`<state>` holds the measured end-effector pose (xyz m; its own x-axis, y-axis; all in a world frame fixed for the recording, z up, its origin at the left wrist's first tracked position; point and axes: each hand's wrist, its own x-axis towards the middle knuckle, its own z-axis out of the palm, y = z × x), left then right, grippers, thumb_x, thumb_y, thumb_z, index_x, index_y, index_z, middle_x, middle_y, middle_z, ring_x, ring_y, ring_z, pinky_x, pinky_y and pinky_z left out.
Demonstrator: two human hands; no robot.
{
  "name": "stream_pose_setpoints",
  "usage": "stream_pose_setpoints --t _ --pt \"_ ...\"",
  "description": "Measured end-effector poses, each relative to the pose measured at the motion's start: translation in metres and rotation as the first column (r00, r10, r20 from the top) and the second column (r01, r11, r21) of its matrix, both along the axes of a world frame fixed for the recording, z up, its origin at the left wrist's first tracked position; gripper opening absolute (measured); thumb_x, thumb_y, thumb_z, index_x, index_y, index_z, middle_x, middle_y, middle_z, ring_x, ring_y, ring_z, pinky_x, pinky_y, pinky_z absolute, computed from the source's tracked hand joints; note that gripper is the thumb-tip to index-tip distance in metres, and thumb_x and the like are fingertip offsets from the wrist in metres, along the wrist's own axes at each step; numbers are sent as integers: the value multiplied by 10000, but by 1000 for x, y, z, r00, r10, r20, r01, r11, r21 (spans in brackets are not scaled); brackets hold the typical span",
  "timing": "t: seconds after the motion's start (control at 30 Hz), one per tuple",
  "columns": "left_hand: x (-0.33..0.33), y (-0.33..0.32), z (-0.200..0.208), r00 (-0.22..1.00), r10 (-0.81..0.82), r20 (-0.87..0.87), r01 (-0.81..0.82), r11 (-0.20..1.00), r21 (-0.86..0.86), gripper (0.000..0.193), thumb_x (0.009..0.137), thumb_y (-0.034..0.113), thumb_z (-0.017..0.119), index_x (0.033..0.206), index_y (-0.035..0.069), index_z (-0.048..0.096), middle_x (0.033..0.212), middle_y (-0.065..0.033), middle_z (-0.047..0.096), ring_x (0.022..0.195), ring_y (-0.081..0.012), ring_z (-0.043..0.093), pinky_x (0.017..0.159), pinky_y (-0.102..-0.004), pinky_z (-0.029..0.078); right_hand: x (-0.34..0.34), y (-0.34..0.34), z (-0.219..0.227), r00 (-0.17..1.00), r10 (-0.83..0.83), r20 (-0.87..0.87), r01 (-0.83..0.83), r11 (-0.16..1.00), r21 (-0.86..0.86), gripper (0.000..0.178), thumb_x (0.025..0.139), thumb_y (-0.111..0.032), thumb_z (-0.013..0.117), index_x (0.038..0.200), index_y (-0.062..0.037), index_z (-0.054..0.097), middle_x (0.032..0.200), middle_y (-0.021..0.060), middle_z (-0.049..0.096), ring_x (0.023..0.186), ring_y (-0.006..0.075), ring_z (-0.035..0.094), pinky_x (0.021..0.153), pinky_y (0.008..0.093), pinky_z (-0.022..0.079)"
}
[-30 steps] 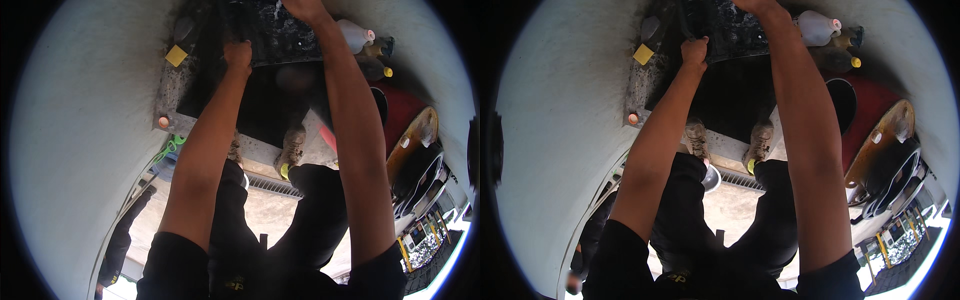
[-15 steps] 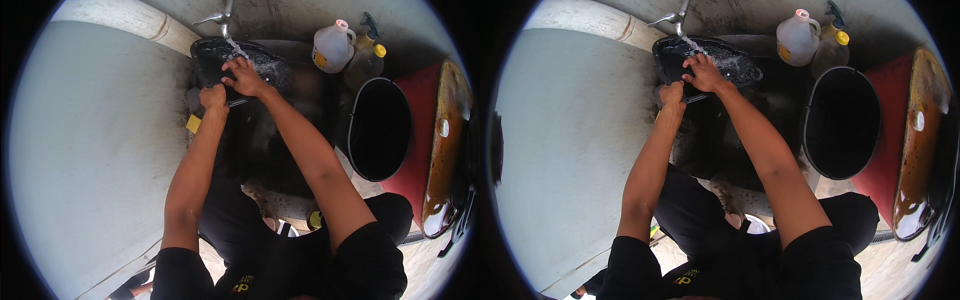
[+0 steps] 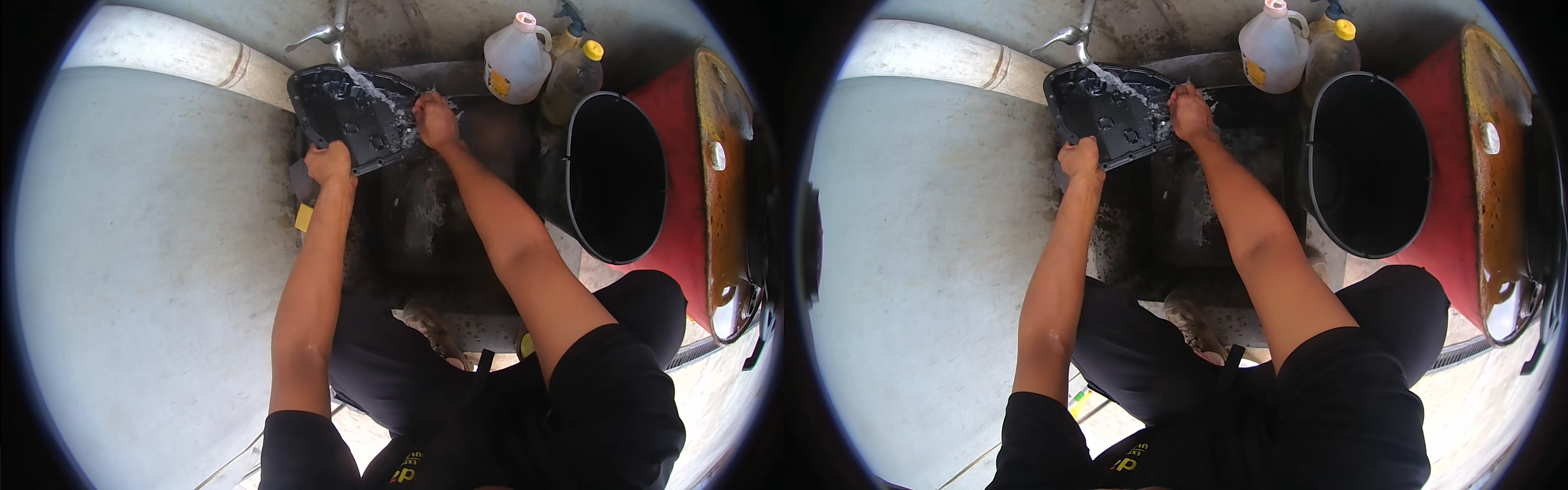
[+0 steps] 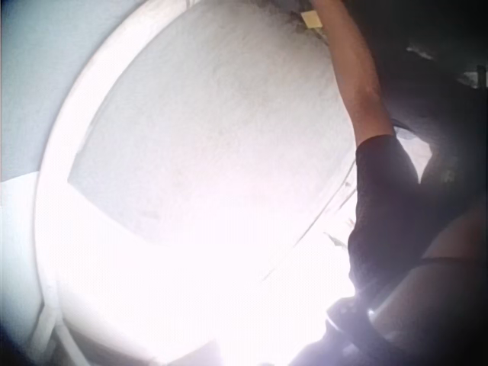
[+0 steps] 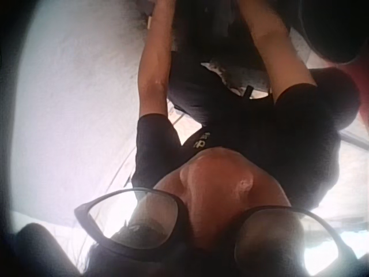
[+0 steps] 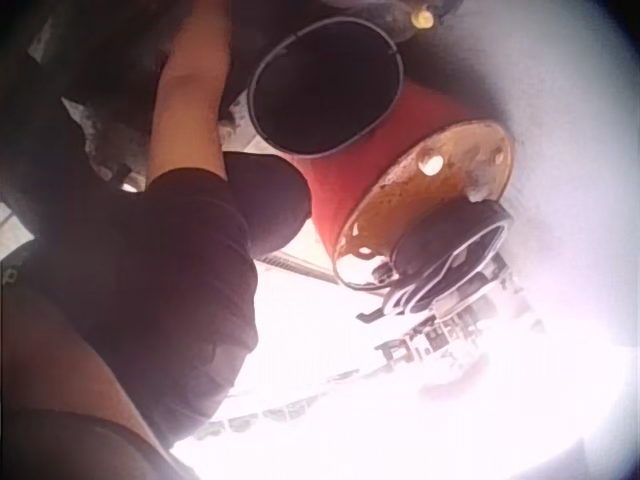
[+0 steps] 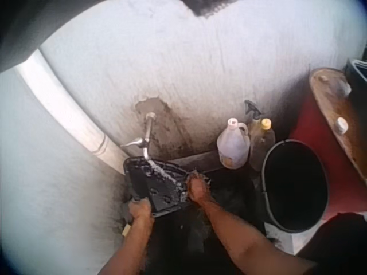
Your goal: The person scrubs a black plastic car part with a toothbrush and cleaning solution in a metal basin, then rinses it under a running tap. The person then carries the cleaned part away.
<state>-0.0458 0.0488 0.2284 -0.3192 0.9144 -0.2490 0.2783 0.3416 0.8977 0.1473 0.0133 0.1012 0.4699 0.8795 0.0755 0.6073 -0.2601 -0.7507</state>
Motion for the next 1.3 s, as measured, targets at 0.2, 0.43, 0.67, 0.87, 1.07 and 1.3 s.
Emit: stream_pose_setpoints --t 0.2,0.43,0.67,0.87,1.07,1.3 --pt "-38 31 -20 989 -9 149 8 1000 7 450 915 167 747 1264 -85 616 1192 -200 703 1023 -288 709 856 -404 578 7 4 34 742 -474 -474 394 881 -263 599 938 -193 687 1455 13 467 1503 208 471 1364 423 491 1082 494 445" --pt "-40 52 -52 981 -33 -192 0 985 -170 614 1014 409 607 1321 -122 579 1322 -307 633 1212 -451 624 1039 -484 475 17 -12 123 833 -291 -470 258 957 -135 544 882 -179 679 1340 93 571 1333 316 623 1219 421 644 972 442 532" --pt "-12 52 -118 576 -596 -559 522 795 -310 710 1044 362 464 1541 -110 278 1528 -352 413 1407 -494 423 1181 -492 336 -14 -31 210 942 -286 -174 247 945 -213 367 850 -159 606 1157 34 665 1177 274 703 1178 426 649 1003 473 502" --pt "28 46 -103 487 -724 -489 812 582 -53 731 1096 465 341 1653 49 115 1694 -265 159 1580 -446 70 1259 -572 81 -8 -33 208 929 -301 -216 267 948 -175 302 815 -130 646 1059 39 702 1110 288 720 1107 466 678 965 508 537" --pt "26 49 -70 311 -676 -668 761 599 -251 750 1072 619 103 1677 180 48 1685 -305 129 1580 -452 43 1255 -603 43 -10 -40 203 910 -318 -265 289 946 -144 277 795 -116 634 1014 36 707 1081 285 726 1076 465 690 946 506 540" --pt "36 47 -95 361 -817 -450 914 405 -2 728 1084 604 203 1677 213 42 1674 -341 101 1550 -535 51 1248 -607 89 -18 -38 202 902 -349 -256 309 933 -183 289 793 -111 630 1024 48 704 1085 296 723 1077 475 690 950 501 543"
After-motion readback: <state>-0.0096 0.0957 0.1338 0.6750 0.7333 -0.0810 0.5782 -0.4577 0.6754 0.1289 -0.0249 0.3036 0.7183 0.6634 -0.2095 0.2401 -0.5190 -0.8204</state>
